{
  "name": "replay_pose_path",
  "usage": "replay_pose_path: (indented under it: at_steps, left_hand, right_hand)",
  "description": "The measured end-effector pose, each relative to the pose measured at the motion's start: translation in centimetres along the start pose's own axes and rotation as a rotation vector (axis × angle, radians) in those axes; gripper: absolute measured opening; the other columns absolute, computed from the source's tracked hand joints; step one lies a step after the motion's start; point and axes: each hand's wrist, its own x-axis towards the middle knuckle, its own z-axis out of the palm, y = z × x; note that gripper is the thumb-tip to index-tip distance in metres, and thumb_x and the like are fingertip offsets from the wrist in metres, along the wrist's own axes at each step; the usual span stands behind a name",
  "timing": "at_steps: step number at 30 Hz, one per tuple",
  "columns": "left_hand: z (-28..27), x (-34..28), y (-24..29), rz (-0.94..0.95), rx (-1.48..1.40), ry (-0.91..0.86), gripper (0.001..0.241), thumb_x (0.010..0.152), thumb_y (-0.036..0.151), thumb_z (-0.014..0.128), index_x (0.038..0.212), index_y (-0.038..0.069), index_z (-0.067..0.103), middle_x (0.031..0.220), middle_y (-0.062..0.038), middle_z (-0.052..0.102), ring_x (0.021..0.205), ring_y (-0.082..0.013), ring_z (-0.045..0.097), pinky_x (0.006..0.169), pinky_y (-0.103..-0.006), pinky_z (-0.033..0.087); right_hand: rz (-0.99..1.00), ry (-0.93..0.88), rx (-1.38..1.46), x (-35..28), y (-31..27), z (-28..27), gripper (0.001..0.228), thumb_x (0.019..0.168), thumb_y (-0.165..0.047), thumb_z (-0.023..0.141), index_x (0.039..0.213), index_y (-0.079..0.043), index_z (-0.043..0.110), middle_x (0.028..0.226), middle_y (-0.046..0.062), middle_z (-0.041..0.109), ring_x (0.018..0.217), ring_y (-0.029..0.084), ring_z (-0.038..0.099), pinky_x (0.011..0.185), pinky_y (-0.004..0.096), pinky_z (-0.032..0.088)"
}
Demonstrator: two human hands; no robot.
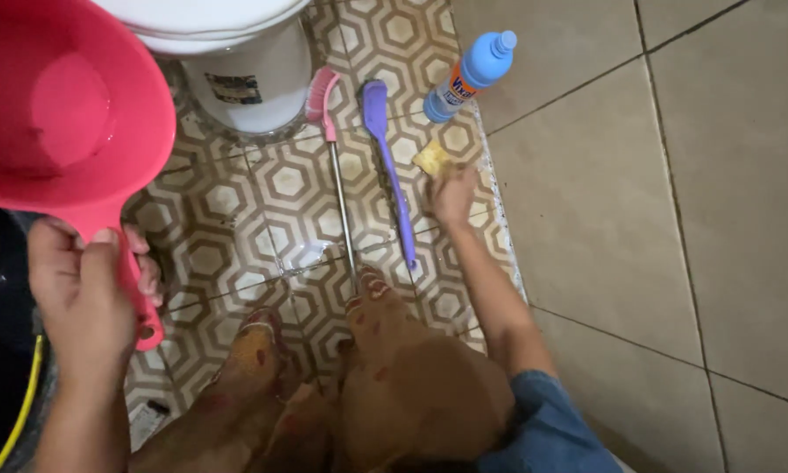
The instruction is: The person cleans a toilet by scrubbing it with a brush and pouring water from a dipper, then scrubs the dipper using cleaner and a brush before rinsing it with water.
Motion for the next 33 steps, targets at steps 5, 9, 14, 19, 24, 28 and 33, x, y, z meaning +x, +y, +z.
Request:
replay_pose_path:
  at_steps: [5,9,14,19,24,28,33]
  left_hand:
    - [0.2,0.1,0.3,0.016,-0.021,0.043,0.009,0.113,0.005,0.046,0.121,0.006,0.04,0.09,-0.01,0.059,0.061,-0.0137,0.052,0.052,-0.0291,0.044]
    - [0.4,0.4,0.4,0.018,-0.018,0.07,0.007,0.111,0.006,0.045,0.117,0.006,0.041,0.092,-0.01,0.059,0.057,-0.0124,0.051,0.048,-0.0283,0.044]
    - [0.3,0.7,0.5,0.069,-0.079,0.075,0.007,0.11,0.006,0.044,0.116,0.007,0.04,0.093,-0.009,0.059,0.057,-0.0114,0.051,0.047,-0.0274,0.045]
    - [0.4,1.2,0.6,0.093,-0.119,0.104,0.007,0.11,0.006,0.044,0.115,0.008,0.039,0.093,-0.01,0.059,0.057,-0.0121,0.051,0.047,-0.0273,0.045]
    - [0.8,1.4,0.5,0.093,-0.16,0.077,0.006,0.111,0.005,0.043,0.111,0.008,0.038,0.095,-0.009,0.058,0.059,-0.012,0.052,0.049,-0.0269,0.045]
    - [0.9,1.1,0.8,0.027,-0.184,0.075,0.005,0.109,0.007,0.042,0.111,0.009,0.039,0.093,-0.009,0.058,0.056,-0.0119,0.05,0.046,-0.027,0.044]
    - [0.1,0.8,0.7,0.053,-0.203,0.065,0.005,0.11,0.005,0.043,0.112,0.008,0.039,0.095,-0.009,0.059,0.058,-0.0127,0.051,0.047,-0.0275,0.045]
  right_hand:
    - [0.044,-0.07,-0.243,4.6,2.0,-0.3,0.062,0.07,-0.038,0.076,0.123,-0.007,0.069,0.144,0.026,0.04,0.132,0.05,0.034,0.11,0.06,0.031]
    - [-0.003,0.064,0.229,3.5,1.0,0.4,0.016,0.091,-0.014,0.062,0.099,-0.001,0.063,0.112,0.025,0.063,0.105,0.045,0.06,0.092,0.051,0.05]
    - [-0.169,0.213,0.412,1.1,-3.4,-3.8,0.006,0.086,0.003,0.057,0.089,0.001,0.052,0.089,0.023,0.057,0.085,0.042,0.057,0.078,0.048,0.048]
    - [-0.375,0.378,0.778,3.6,-13.3,-15.3,0.002,0.104,0.0,0.054,0.105,-0.001,0.053,0.094,0.01,0.055,0.089,0.022,0.055,0.081,0.035,0.047]
    - [-0.462,0.215,1.254,9.5,-23.9,-24.3,0.018,0.11,-0.011,0.056,0.125,-0.004,0.05,0.118,0.003,0.054,0.099,0.011,0.059,0.082,0.027,0.057]
    - [-0.325,-0.335,1.275,13.7,-29.0,-24.9,0.036,0.115,-0.021,0.057,0.147,-0.007,0.061,0.107,0.012,0.055,0.083,0.012,0.054,0.071,0.027,0.054]
    - [-0.612,0.179,0.978,12.0,-24.7,-19.5,0.03,0.109,-0.017,0.057,0.136,-0.003,0.055,0.116,0.006,0.057,0.088,0.012,0.06,0.072,0.029,0.055]
